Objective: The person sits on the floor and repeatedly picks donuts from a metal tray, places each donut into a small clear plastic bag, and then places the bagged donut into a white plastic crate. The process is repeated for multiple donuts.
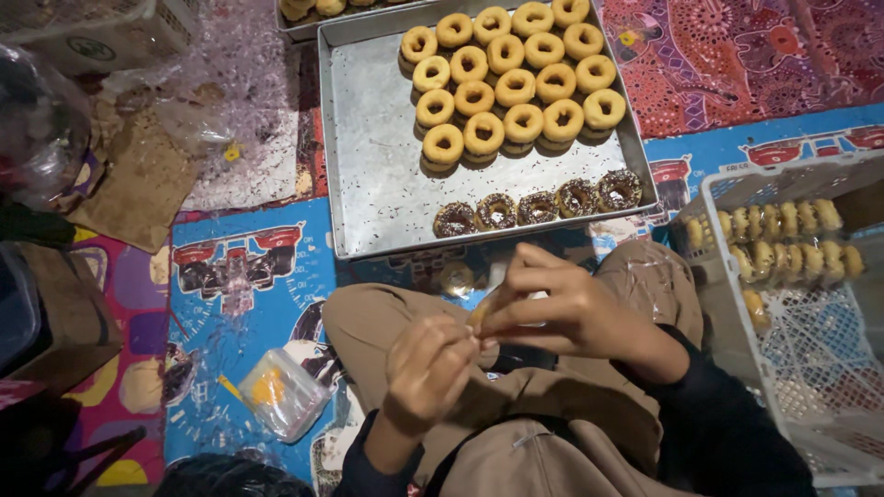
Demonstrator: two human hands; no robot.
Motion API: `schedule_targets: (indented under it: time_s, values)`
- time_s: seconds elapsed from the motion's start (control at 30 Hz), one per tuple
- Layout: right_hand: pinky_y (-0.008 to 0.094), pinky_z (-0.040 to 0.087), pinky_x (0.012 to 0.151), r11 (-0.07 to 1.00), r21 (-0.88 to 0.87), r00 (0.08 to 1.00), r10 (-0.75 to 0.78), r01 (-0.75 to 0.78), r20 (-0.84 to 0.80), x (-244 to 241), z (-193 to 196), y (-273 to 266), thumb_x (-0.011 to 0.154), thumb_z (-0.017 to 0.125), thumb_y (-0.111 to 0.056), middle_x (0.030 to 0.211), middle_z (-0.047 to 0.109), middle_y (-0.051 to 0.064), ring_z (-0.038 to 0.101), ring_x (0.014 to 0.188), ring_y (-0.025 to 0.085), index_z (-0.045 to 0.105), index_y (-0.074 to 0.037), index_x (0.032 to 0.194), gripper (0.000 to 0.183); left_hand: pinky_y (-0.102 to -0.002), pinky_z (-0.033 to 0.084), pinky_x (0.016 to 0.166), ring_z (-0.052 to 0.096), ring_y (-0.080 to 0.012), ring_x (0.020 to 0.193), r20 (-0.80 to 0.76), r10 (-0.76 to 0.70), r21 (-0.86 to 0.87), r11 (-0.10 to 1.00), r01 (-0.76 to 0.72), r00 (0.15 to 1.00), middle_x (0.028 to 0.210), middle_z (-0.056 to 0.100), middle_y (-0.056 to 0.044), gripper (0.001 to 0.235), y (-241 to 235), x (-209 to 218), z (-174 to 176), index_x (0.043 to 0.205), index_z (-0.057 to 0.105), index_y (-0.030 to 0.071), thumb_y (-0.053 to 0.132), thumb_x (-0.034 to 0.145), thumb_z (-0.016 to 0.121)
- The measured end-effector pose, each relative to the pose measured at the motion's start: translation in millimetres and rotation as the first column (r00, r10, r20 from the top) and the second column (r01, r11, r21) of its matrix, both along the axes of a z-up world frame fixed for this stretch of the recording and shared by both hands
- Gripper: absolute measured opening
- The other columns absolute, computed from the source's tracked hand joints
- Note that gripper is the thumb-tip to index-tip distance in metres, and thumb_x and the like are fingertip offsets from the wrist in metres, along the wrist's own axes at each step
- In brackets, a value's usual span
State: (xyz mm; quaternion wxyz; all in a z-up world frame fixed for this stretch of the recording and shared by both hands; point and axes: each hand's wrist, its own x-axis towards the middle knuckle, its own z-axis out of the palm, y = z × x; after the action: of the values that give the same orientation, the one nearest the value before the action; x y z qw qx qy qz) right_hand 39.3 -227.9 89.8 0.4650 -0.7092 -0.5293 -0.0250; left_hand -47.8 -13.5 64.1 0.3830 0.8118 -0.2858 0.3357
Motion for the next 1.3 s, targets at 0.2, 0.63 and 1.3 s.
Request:
schedule_targets:
  time_s: [0.2, 0.63, 1.3]
  values:
    - [0.038, 0.046, 0.089, 0.955, 0.031, 0.674, -0.231, 0.295, 0.702, 6, -97, -23, 0.083, 0.072, -0.026, 0.114, 0.067, -0.001, 0.059, 0.107, 0.019, 0.074, -0.016, 0.113, 0.031, -0.036, 0.056, 0.07, 0.068, -0.0277, 0.082, -0.169, 0.098, -0.047, 0.993, -0.108, 0.981, 0.089, 0.068, -0.011, 0.024, -6, -2, 9, 0.1, 0.071, 0.0, -0.005, 0.079, 0.081]
    - [0.033, 0.051, 0.093, 0.991, 0.069, 0.788, -0.05, 0.116, -0.613, 33, -240, 36, 0.08, 0.085, -0.023, 0.122, 0.065, 0.01, 0.063, 0.104, 0.016, 0.059, -0.004, 0.138, 0.067, -0.03, 0.063, 0.076, 0.076, -0.013, 0.087, -0.74, 0.214, -0.317, 0.726, -0.611, 0.638, 0.092, 0.076, -0.005, 0.013, 14, 55, -125, 0.105, 0.067, 0.002, 0.014, 0.101, 0.066]
    - [0.049, 0.049, 0.054, 0.395, -0.492, 0.612, -0.66, 0.776, 0.435, 58, -441, 1, 0.05, 0.08, -0.045, 0.069, 0.07, 0.017, 0.069, 0.065, 0.036, 0.074, -0.006, 0.07, 0.044, -0.046, 0.055, 0.085, 0.072, -0.0365, 0.09, -0.706, 0.608, 0.532, 0.794, -0.294, 0.363, 0.092, 0.074, -0.019, 0.039, 1, 115, -397, 0.094, 0.078, 0.007, 0.04, 0.072, 0.084]
